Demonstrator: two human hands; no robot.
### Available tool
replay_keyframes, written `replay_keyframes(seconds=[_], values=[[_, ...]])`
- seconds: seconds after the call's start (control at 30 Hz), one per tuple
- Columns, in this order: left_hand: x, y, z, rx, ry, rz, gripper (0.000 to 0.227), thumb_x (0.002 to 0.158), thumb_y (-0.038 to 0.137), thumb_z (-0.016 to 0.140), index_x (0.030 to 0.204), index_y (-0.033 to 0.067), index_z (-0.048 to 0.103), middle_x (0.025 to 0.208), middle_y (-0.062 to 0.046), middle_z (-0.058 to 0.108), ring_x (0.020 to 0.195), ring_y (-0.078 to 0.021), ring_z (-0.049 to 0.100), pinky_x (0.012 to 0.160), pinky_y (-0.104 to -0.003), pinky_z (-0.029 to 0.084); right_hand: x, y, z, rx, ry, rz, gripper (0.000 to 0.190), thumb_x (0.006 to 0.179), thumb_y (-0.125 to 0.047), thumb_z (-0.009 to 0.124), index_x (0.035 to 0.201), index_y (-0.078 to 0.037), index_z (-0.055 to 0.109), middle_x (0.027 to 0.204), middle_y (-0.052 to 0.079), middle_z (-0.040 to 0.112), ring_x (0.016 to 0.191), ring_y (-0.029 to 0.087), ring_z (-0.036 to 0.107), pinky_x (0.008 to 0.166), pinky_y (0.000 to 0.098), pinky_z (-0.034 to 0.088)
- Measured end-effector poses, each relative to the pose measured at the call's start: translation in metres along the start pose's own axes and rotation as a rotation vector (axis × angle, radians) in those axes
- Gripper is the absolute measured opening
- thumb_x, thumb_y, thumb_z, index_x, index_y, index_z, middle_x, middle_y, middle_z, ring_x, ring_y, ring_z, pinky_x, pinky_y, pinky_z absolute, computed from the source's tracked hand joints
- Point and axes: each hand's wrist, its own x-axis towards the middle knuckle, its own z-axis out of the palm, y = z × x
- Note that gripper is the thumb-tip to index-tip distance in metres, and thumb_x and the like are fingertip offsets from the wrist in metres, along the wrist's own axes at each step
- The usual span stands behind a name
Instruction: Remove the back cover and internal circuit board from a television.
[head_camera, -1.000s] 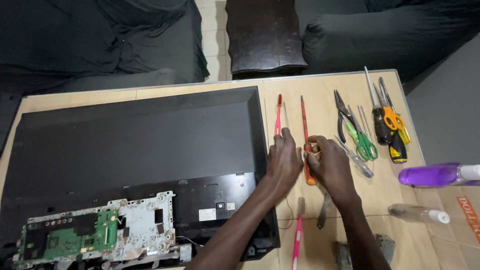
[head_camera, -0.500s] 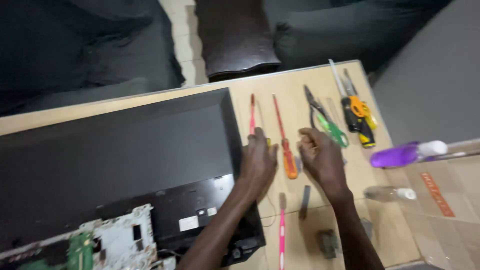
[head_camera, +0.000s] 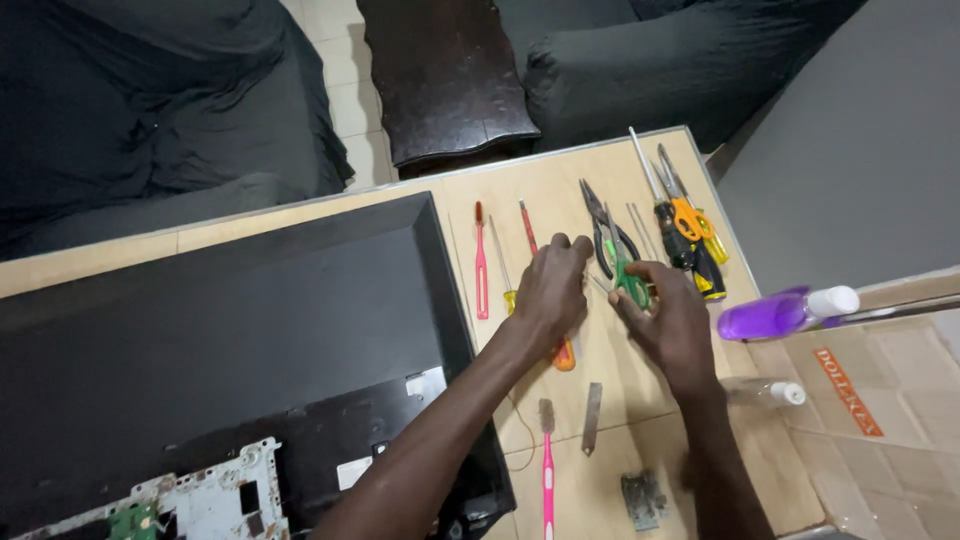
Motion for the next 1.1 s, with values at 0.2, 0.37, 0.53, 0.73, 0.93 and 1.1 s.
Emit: replay_keyframes(seconds=[0.2, 0.37, 0.53, 0.73, 0.93, 1.1], values=[[0.026, -0.008, -0.003, 0.019, 0.063, -0.077, 0.022, 0.091, 0.007, 0.064, 0.112, 0.0062, 0.058, 0.099, -0.020, 0.060, 0.094, -0.0496, 0.069, 0.072, -0.060, 0.059, -0.018, 0.011, 0.000, -0.085, 0.139, 0.034, 0.037, 0.076, -0.033, 0.090, 0.105, -0.020, 0.073, 0.095, 0.006, 0.072, 0.096, 0.029, 0.071, 0.088, 0.0416, 0.055], [-0.019, -0.003, -0.035, -0.049, 0.185, -0.099, 0.025, 0.089, 0.004, 0.057, 0.113, 0.0038, 0.064, 0.105, -0.022, 0.066, 0.093, -0.0427, 0.064, 0.072, -0.055, 0.049, -0.064, -0.031, -0.004, -0.010, 0.132, -0.134, 0.026, 0.073, -0.012, 0.078, 0.099, -0.014, 0.072, 0.096, 0.003, 0.074, 0.078, 0.019, 0.063, 0.069, 0.0321, 0.052], [-0.058, -0.020, -0.054, -0.047, 0.236, -0.083, 0.020, 0.088, 0.009, 0.060, 0.107, 0.0088, 0.061, 0.095, -0.018, 0.063, 0.091, -0.0449, 0.062, 0.076, -0.055, 0.049, -0.052, -0.017, 0.030, -0.105, 0.112, -0.148, 0.021, 0.079, -0.021, 0.082, 0.098, -0.017, 0.073, 0.098, 0.004, 0.074, 0.097, 0.025, 0.070, 0.085, 0.0378, 0.054], [-0.088, -0.022, -0.065, -0.098, 0.201, -0.150, 0.023, 0.090, 0.008, 0.066, 0.113, 0.0100, 0.063, 0.097, -0.018, 0.065, 0.097, -0.0457, 0.065, 0.085, -0.054, 0.053, -0.009, -0.024, 0.059, -0.137, 0.074, -0.138, 0.018, 0.085, -0.026, 0.082, 0.100, -0.017, 0.076, 0.103, 0.010, 0.072, 0.105, 0.035, 0.069, 0.089, 0.0463, 0.056], [-0.094, -0.025, -0.075, -0.081, 0.210, -0.156, 0.025, 0.087, 0.008, 0.069, 0.112, 0.0115, 0.066, 0.093, -0.016, 0.067, 0.096, -0.0441, 0.066, 0.085, -0.052, 0.053, 0.010, -0.031, 0.070, -0.182, 0.056, -0.180, 0.019, 0.088, -0.024, 0.079, 0.103, -0.013, 0.075, 0.105, 0.014, 0.068, 0.107, 0.040, 0.066, 0.091, 0.0485, 0.054], [-0.091, -0.028, -0.077, -0.070, 0.237, -0.205, 0.022, 0.089, 0.009, 0.068, 0.111, 0.0095, 0.067, 0.091, -0.016, 0.068, 0.092, -0.0434, 0.066, 0.083, -0.052, 0.052, 0.025, -0.034, 0.074, -0.214, 0.057, -0.186, 0.019, 0.089, -0.026, 0.078, 0.102, -0.014, 0.074, 0.103, 0.014, 0.066, 0.104, 0.039, 0.066, 0.087, 0.0476, 0.055]])
